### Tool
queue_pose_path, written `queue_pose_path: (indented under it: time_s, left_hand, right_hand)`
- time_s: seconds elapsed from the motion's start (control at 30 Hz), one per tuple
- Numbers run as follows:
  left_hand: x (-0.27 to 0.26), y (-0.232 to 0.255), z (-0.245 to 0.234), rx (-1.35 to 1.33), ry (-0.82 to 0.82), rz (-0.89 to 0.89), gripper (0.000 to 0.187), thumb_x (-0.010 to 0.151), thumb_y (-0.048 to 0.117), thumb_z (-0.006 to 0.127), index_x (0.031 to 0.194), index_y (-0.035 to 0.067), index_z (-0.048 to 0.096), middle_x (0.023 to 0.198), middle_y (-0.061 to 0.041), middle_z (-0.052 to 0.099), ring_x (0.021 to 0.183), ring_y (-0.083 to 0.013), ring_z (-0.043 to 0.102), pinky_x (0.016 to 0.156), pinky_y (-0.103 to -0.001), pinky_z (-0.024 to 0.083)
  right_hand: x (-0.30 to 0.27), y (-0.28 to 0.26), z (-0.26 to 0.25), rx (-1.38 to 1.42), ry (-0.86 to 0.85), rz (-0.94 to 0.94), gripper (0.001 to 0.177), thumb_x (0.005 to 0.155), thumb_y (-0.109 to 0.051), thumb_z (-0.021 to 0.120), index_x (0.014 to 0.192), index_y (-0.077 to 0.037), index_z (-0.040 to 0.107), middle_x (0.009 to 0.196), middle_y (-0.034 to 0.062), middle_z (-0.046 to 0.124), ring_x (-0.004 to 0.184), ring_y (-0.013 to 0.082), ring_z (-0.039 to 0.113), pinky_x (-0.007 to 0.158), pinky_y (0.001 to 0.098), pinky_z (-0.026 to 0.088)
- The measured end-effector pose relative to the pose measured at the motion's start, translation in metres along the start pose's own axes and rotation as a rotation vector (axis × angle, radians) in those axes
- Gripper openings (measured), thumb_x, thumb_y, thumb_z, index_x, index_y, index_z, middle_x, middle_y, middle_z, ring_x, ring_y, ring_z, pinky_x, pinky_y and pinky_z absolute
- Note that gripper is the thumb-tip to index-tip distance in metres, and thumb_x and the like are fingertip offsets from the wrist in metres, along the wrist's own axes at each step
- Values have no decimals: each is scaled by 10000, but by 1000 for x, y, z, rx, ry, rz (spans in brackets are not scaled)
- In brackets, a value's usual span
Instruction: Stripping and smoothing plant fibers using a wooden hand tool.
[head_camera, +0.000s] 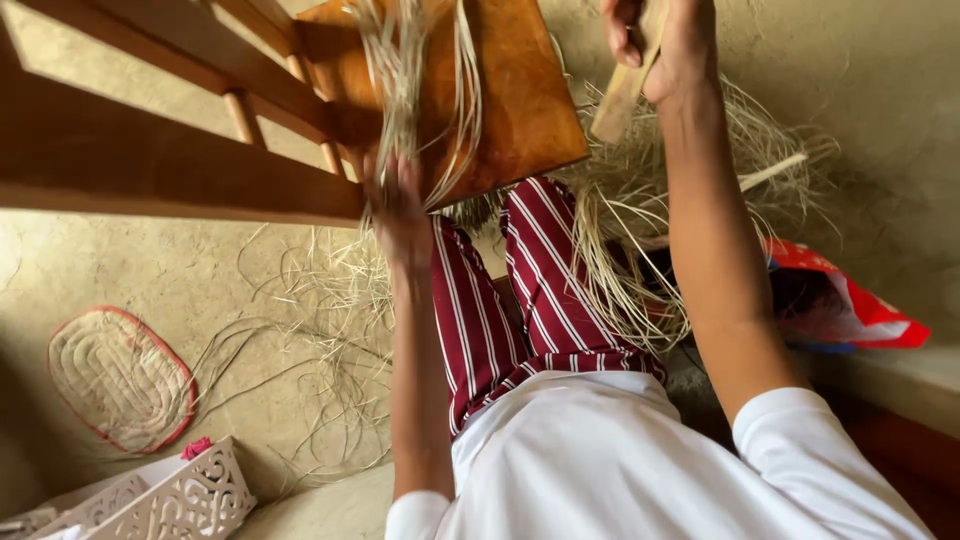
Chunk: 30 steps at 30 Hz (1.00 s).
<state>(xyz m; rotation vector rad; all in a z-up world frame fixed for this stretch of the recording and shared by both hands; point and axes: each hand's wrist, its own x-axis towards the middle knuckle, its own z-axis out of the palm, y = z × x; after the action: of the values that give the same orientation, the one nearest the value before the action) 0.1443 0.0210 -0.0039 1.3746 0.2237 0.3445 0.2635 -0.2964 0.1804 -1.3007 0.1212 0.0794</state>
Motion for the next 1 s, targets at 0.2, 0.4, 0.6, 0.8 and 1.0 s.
queue_pose_path:
  time_s: [0.2,0.4,0.6,0.8,1.0]
  left_hand:
    - [69,-110,21,-706,-270,-717,254,958,442,612,914,192,614,1188,-167,682,1157,-330,649,1079,-537,446]
    - [-4,-47,27,-244,-193,-749,625,910,373,659,1421,27,558,1062,-83,724,930,-206,716,847,-317,560]
    - [-74,-99,40,164,-354,-645,393,1071,384,556,1350,123,649,1079,-167,722,938,-259,726,847,-383,568]
    - [-151,-64,94,977,-766,-492,933,874,842,492,1353,43,456,1028,-249,705,1037,-433,702,897,-586,528]
    - [-128,-20,88,252,-933,-529,391,711,189,626,1081,66,658,837,-179,749,799,-349,761,711,-414,580]
  right_hand:
    - [-58,44,-105,-576,-267,-217,470,1113,-479,523,1100,-23,636,778,2,650,478,25,548,348,97,423]
    - [-123,116,-237,-810,199,54,192,1153,-217,608,1202,-68,718,793,40,687,519,87,568,426,192,463]
    - [-186,186,-324,-892,517,189,182,1015,-262,651,1032,-110,748,590,45,613,415,144,551,411,238,447]
    - [-232,229,-289,-971,411,461,269,946,-289,641,1005,-44,734,578,84,666,425,205,625,384,316,498]
    - [-241,200,-259,-942,273,474,294,961,-172,634,1149,32,732,803,272,724,746,405,736,633,464,561]
